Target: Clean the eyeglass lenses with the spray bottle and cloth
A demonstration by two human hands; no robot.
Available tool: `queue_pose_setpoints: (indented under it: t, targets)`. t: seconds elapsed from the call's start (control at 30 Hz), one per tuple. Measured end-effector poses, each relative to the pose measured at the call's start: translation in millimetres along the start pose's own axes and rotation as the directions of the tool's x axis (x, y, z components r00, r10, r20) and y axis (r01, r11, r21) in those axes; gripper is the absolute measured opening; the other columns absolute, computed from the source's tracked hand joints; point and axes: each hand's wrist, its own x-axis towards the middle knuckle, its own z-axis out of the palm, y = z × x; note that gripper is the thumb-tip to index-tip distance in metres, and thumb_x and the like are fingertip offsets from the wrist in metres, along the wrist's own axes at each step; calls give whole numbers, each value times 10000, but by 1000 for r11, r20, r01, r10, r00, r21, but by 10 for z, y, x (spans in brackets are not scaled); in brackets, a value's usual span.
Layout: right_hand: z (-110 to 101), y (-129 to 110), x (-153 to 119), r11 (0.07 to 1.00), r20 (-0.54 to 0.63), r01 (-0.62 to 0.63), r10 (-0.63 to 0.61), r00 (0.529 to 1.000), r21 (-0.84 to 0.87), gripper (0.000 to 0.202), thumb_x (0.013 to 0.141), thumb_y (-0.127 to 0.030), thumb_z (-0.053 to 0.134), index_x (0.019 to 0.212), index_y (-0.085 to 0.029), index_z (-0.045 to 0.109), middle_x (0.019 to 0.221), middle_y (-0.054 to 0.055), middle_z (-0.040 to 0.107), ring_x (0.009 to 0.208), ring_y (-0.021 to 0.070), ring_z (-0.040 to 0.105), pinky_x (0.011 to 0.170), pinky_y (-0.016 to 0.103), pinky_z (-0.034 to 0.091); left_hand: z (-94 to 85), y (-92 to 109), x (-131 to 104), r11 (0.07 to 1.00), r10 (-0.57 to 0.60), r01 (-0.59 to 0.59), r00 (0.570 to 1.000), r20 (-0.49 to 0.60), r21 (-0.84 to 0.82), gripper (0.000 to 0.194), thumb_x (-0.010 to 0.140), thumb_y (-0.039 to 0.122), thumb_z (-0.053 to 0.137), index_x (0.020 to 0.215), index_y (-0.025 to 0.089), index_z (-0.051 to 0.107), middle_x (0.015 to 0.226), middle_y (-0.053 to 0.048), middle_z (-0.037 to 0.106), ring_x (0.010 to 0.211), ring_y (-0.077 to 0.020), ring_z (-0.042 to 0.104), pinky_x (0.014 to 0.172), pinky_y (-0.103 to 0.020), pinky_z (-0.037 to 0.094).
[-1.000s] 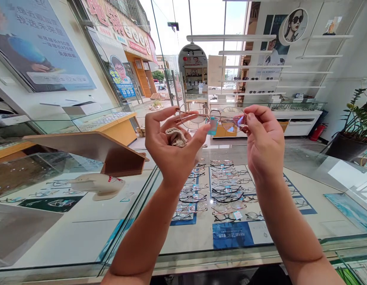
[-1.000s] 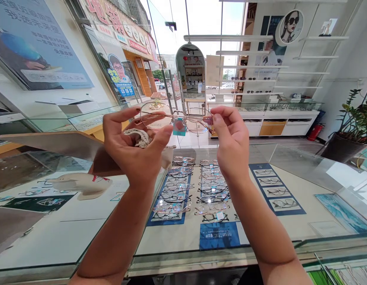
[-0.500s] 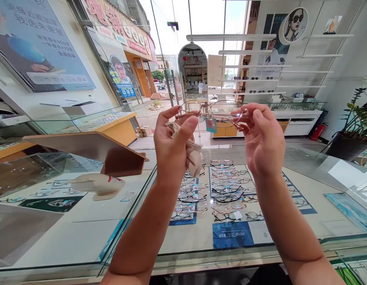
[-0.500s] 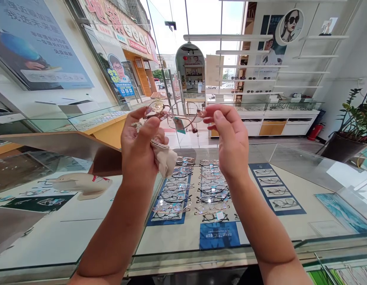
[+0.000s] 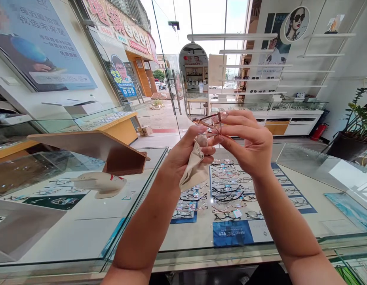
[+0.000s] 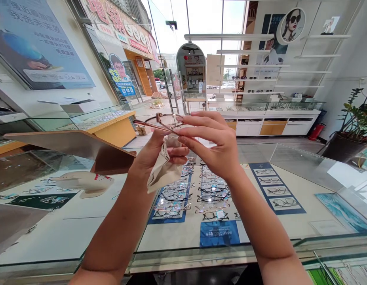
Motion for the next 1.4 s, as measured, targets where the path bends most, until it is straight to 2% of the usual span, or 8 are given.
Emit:
queue_pose_setpoints:
  t: [0.27, 0.4, 0.57, 0.73, 0.9, 1.07, 1.27, 1.4]
  targets:
    - [3, -84, -36, 999, 8, -53, 53, 999, 0, 94, 1008, -460, 815, 1052, -447, 897, 1147, -13, 864, 1242, 332, 758, 1169, 676, 572, -5, -21, -63, 995, 4, -5, 1000, 16, 99, 533, 797, 719, 909, 893, 238, 700, 688, -29, 657, 469, -120, 498, 383, -263, 379]
    - [-55, -215, -46, 993, -25, -116, 117, 993, 8, 92, 991, -483, 847, 1027, -415, 898, 1125, 1, 850, 1256, 344, 758, 1174, 676, 547, -136, -15, -40, 982, 73, -34, 976, -204, 188, 576, 777, 716, 921, 1014, 221, 743, 809, -51, 718, 530, -129, 534, 422, -255, 393]
    - [-81, -279, -23, 996, 51, -44, 40, 998, 74, 61, 1021, -374, 832, 1005, -361, 889, 1119, 1, 871, 1152, 289, 788, 1138, 571, 542, -629, -212, -6, 850, 373, -64, 773, -513, 523, 321, 943, 539, 790, 995, 236, 694, 851, -23, 673, 573, -116, 489, 496, -277, 364]
    - [233, -44, -206, 993, 355, -104, 116, 927, -53, 81, 993, -228, 798, 1002, -284, 857, 1129, 36, 876, 1126, 287, 765, 1054, 504, 522, -1198, -656, -246, 552, 603, 158, 603, -523, 819, 96, 952, 268, 691, 891, 208, 650, 735, 21, 544, 701, -148, 471, 685, -296, 404]
    - [717, 281, -591, 932, 653, -125, 330, 682, -340, 81, 1017, -201, 779, 989, -203, 855, 1157, 107, 874, 1165, 333, 722, 1007, 483, 475, -1694, -942, -355, 351, 329, 440, 769, -548, 827, 27, 849, 206, 726, 857, 208, 701, 668, 27, 541, 683, -177, 501, 655, -315, 346]
    - [984, 454, -850, 868, 757, -49, 456, 469, -493, 157, 1062, -171, 740, 1132, -169, 880, 1306, 130, 858, 1284, 358, 706, 1028, 467, 470, -1886, -1055, -292, 229, 184, 481, 832, -523, 846, 119, 809, 221, 752, 919, 209, 798, 848, -38, 738, 792, -229, 677, 693, -315, 428]
    - [1086, 475, -1014, 855, 825, 96, 454, 335, -510, 258, 1102, -177, 635, 1213, -170, 867, 1414, 129, 826, 1347, 367, 683, 1025, 462, 476, -1867, -1099, -287, 241, 91, 489, 848, -521, 838, 124, 816, 296, 831, 901, 226, 887, 811, -71, 782, 836, -300, 753, 736, -367, 506]
    - [1143, 444, -1088, 824, 823, 176, 469, 321, -538, 320, 1143, -240, 566, 1247, -122, 844, 1438, 182, 801, 1353, 378, 660, 1023, 473, 475, -1861, -1120, -289, 216, 106, 476, 857, -505, 853, 68, 826, 239, 839, 868, 222, 891, 873, -91, 819, 867, -312, 760, 743, -374, 519]
